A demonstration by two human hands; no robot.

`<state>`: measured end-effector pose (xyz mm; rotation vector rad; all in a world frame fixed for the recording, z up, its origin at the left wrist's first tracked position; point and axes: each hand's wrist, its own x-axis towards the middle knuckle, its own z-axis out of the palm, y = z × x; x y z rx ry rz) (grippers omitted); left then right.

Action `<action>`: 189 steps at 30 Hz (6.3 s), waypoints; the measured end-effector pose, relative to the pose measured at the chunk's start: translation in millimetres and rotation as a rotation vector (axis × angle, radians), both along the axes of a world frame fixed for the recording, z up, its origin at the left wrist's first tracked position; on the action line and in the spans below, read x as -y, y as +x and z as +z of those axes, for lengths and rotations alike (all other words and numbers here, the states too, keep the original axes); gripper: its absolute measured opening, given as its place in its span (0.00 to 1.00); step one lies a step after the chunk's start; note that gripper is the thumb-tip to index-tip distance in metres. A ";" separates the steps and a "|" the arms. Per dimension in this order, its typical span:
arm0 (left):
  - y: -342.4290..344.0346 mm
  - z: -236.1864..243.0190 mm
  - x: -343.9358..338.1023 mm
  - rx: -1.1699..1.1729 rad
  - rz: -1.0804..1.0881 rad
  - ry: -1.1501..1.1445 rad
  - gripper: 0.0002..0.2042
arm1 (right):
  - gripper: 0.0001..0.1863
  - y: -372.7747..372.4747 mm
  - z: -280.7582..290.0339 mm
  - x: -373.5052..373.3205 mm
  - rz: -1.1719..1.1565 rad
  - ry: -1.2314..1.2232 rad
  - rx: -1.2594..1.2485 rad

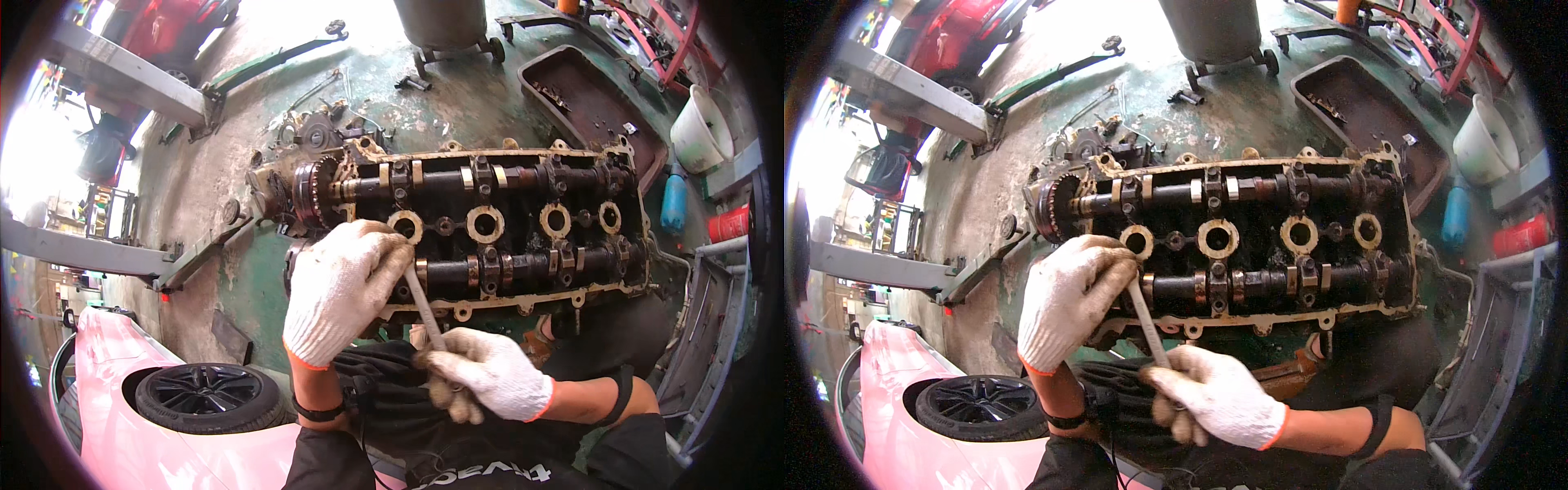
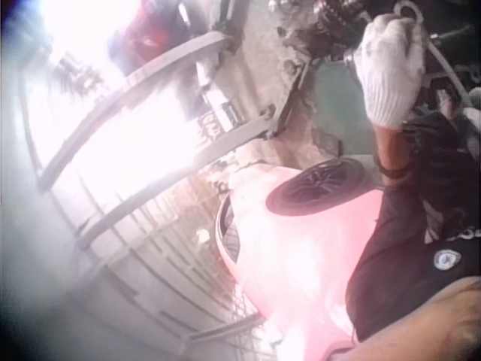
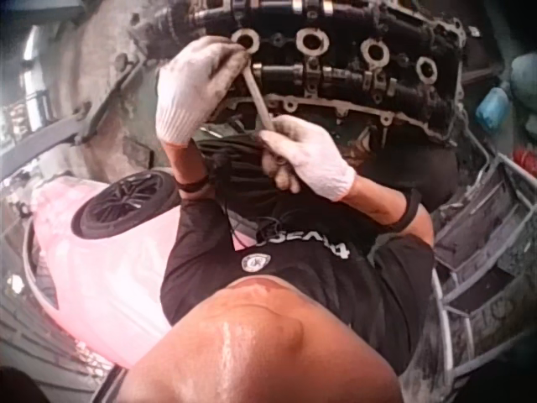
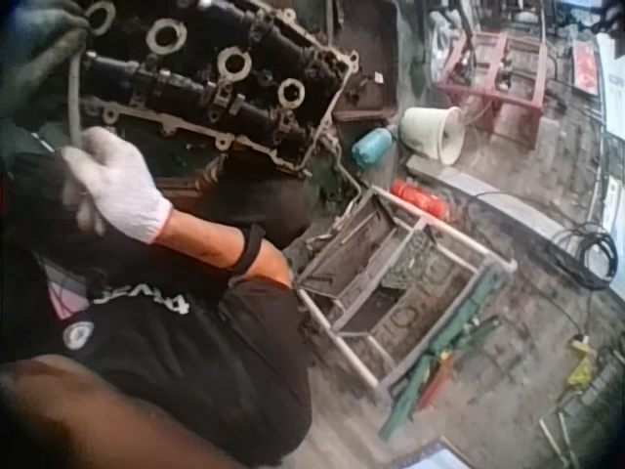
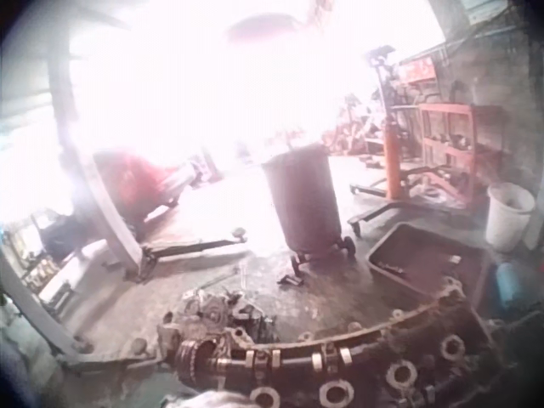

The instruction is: The person is working on a disassembled car engine, using a wrench to loosen and remove bolts from the cylinder head. They remove several bolts and small metal components, placing them on the floor nearby.

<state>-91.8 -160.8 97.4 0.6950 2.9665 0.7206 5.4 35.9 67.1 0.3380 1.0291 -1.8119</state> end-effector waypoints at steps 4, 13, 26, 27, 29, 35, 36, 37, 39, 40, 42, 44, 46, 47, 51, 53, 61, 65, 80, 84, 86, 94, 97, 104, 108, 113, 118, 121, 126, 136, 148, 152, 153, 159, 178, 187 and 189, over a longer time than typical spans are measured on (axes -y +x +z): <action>0.7 0.7 -0.4 -0.002 0.008 -0.028 0.11 | 0.24 -1.8 6.7 -15.5 -0.173 0.101 0.011; 6.9 -7.3 -5.3 -0.147 0.014 -0.043 0.09 | 0.18 -26.0 9.1 -43.4 -0.787 -0.080 -0.168; 12.2 -5.4 -0.8 -0.155 -0.055 -0.081 0.10 | 0.16 -31.6 15.8 -61.0 -1.042 0.107 -0.430; 12.8 -6.0 -2.0 -0.157 -0.041 -0.075 0.10 | 0.15 -31.3 16.5 -60.5 -1.021 0.085 -0.413; 13.5 -6.9 -3.8 -0.200 -0.032 -0.055 0.09 | 0.15 -30.0 17.1 -58.0 -0.993 0.068 -0.396; 14.4 -8.2 -5.4 -0.211 -0.006 -0.007 0.09 | 0.12 -29.0 15.8 -52.2 -0.812 0.245 -0.487; 14.7 -8.7 -5.8 -0.208 0.001 0.000 0.09 | 0.11 -30.2 15.1 -52.2 -0.782 0.377 -0.624; 15.2 -9.2 -6.2 -0.199 0.012 0.011 0.08 | 0.10 -31.1 14.8 -53.1 -0.742 0.483 -0.787; 16.0 -10.0 -7.5 -0.205 0.025 -0.006 0.08 | 0.09 -35.5 14.2 -56.8 -0.678 0.749 -1.084; 16.3 -10.4 -8.3 -0.195 0.043 -0.015 0.08 | 0.09 -34.8 14.8 -58.7 -0.679 0.727 -1.093; 16.2 -10.8 -9.7 -0.189 0.060 -0.029 0.09 | 0.08 -32.3 16.7 -62.6 -0.654 0.693 -0.934; 15.5 -10.8 -10.6 -0.192 0.059 -0.041 0.09 | 0.08 -27.3 18.2 -62.4 -0.768 0.561 -0.839; 15.1 -10.7 -11.2 -0.193 0.065 -0.016 0.09 | 0.08 -22.1 18.3 -58.9 -0.850 0.358 -0.797; 15.1 -10.7 -11.4 -0.180 0.071 0.004 0.10 | 0.09 -19.1 18.2 -57.5 -0.846 0.281 -0.721; 16.9 -9.9 -10.0 -0.191 0.093 -0.051 0.10 | 0.10 -14.4 11.7 -41.8 -0.746 0.152 -0.536; 17.4 -8.8 -8.9 -0.182 0.100 -0.070 0.10 | 0.10 -13.4 9.5 -37.8 -0.695 0.139 -0.481; 17.5 -9.2 -11.5 -0.016 0.362 0.682 0.16 | 0.12 -8.8 10.3 -42.4 -0.661 0.129 -0.485; 13.0 -13.6 -15.0 -0.072 0.397 0.689 0.14 | 0.13 -8.3 8.1 -38.2 -0.655 0.165 -0.457; 18.5 -19.0 1.1 -0.411 -0.113 0.057 0.08 | 0.13 -15.5 17.2 -47.7 -0.221 0.381 -0.577; 21.8 -24.9 -3.1 -0.489 -0.065 0.003 0.07 | 0.14 -18.1 20.5 -49.5 -0.204 0.355 -0.505; 23.6 -26.7 -4.4 -0.490 -0.033 -0.014 0.08 | 0.19 -21.9 20.7 -53.3 -0.358 0.381 -0.466; 31.0 -22.8 -9.9 -0.317 0.048 0.102 0.11 | 0.11 -42.6 7.6 -58.7 -0.783 0.126 -0.363; 36.5 -20.9 -13.1 -0.235 0.136 0.127 0.12 | 0.13 -41.9 8.9 -59.4 -0.792 0.172 -0.414; 42.1 -37.1 -17.8 -0.212 0.301 0.393 0.15 | 0.15 -29.9 4.4 -48.1 -0.854 0.185 -0.615; 48.3 -44.3 -16.9 -0.170 0.315 0.510 0.18 | 0.12 -18.7 -1.8 -41.5 -0.767 0.121 -0.609; 49.0 -51.6 -19.5 -0.177 0.354 0.659 0.16 | 0.13 -15.2 -3.1 -39.1 -0.765 0.136 -0.567; 45.6 -56.7 -16.1 -0.410 0.213 0.265 0.18 | 0.14 -10.8 5.4 -39.1 -0.562 0.262 -0.566; 45.4 -58.9 -15.2 -0.408 0.216 0.214 0.16 | 0.13 -9.0 11.3 -41.5 -0.431 0.271 -0.497; 45.4 -61.8 -14.4 -0.421 0.207 0.197 0.16 | 0.14 -19.0 6.3 -42.0 -0.606 0.137 -0.394; 48.6 -59.3 -12.3 -0.471 0.159 0.105 0.20 | 0.15 -56.7 -7.1 -41.5 -0.759 -0.041 -0.344; 51.3 -57.4 -13.6 -0.466 0.169 0.108 0.18 | 0.10 -56.9 12.6 -51.2 -0.568 0.265 -0.452; 49.3 -57.5 -14.4 -0.490 0.174 0.134 0.16 | 0.13 -51.4 14.1 -45.8 -0.619 0.389 -0.716; 48.9 -56.9 -14.8 -0.502 0.180 0.141 0.16 | 0.14 -52.1 12.8 -44.6 -0.641 0.411 -0.710; 49.5 -56.5 -17.8 -0.490 0.218 0.182 0.17 | 0.14 -57.5 3.5 -53.6 -0.711 0.263 -0.586; 48.7 -64.5 -18.0 -0.500 0.238 0.105 0.18 | 0.13 4.6 6.4 -30.6 -0.488 0.220 -0.424; 49.1 -64.5 -17.7 -0.497 0.232 0.092 0.18 | 0.20 10.0 1.6 -23.7 -0.337 0.055 -0.224; 49.1 -64.7 -17.1 -0.499 0.228 0.083 0.18 | 0.20 2.0 1.2 -29.2 -0.472 0.035 -0.282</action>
